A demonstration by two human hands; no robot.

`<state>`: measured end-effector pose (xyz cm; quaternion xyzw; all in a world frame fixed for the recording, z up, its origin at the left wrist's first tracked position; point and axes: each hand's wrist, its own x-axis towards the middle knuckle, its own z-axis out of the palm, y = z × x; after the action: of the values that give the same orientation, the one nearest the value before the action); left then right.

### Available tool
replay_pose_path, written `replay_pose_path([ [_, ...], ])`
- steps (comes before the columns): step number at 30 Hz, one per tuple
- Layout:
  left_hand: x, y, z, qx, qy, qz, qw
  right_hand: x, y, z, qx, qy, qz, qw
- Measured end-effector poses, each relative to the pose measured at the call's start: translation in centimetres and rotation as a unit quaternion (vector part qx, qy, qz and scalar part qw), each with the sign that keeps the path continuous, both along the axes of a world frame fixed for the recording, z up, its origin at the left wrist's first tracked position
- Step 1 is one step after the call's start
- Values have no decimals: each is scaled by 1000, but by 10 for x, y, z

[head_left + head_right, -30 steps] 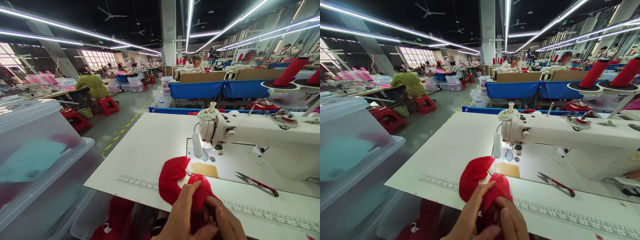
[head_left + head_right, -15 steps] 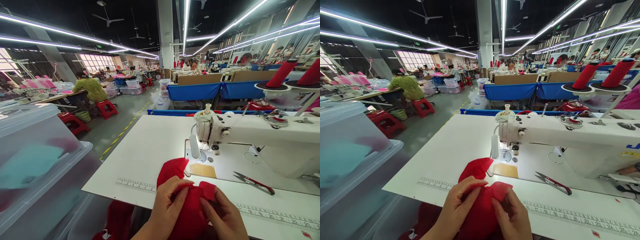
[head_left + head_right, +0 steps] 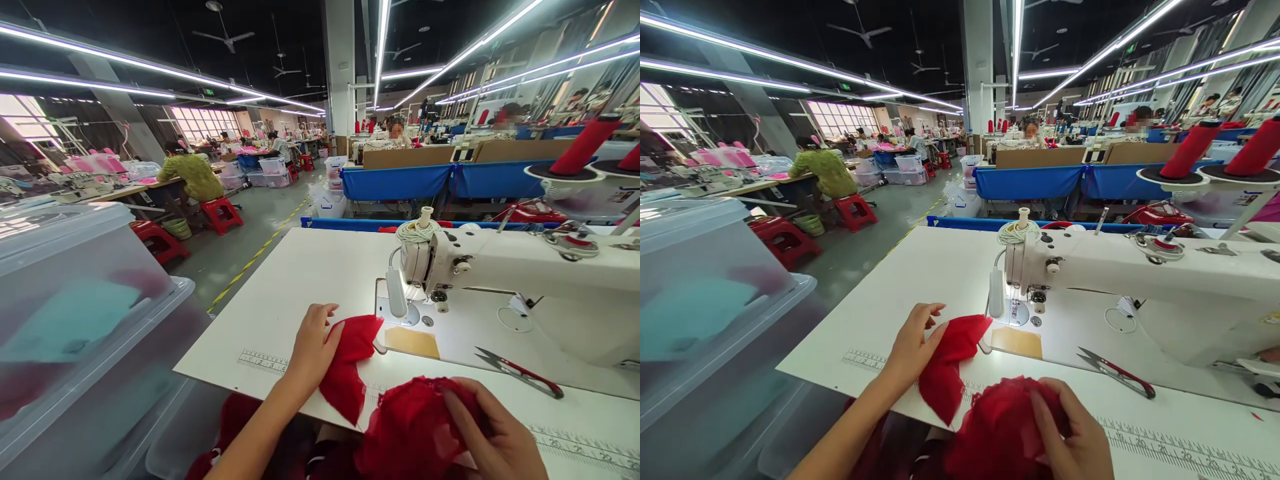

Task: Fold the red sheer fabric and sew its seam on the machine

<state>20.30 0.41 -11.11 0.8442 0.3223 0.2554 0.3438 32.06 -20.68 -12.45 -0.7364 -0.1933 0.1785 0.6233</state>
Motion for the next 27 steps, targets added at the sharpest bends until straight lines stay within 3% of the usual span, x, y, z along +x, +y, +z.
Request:
replay_pose_path([
  [3,9,21,-5,-12,45,3,999,8,-1,-5,20,44,-39,998],
  [6,12,18,-7,18,62,-32,997,14,0,-11,37,57,-61,996],
  [11,13,15,-9,40,136,-48,989,29,-10,-20,5,78,-91,993],
  [18,10,28,-11,-2,66,-34,997,52,-24,-28,-43,37,-90,994],
  [27,3,34,-9,-159,-62,-24,985,44,-12,-17,-73,-17,-119,990],
])
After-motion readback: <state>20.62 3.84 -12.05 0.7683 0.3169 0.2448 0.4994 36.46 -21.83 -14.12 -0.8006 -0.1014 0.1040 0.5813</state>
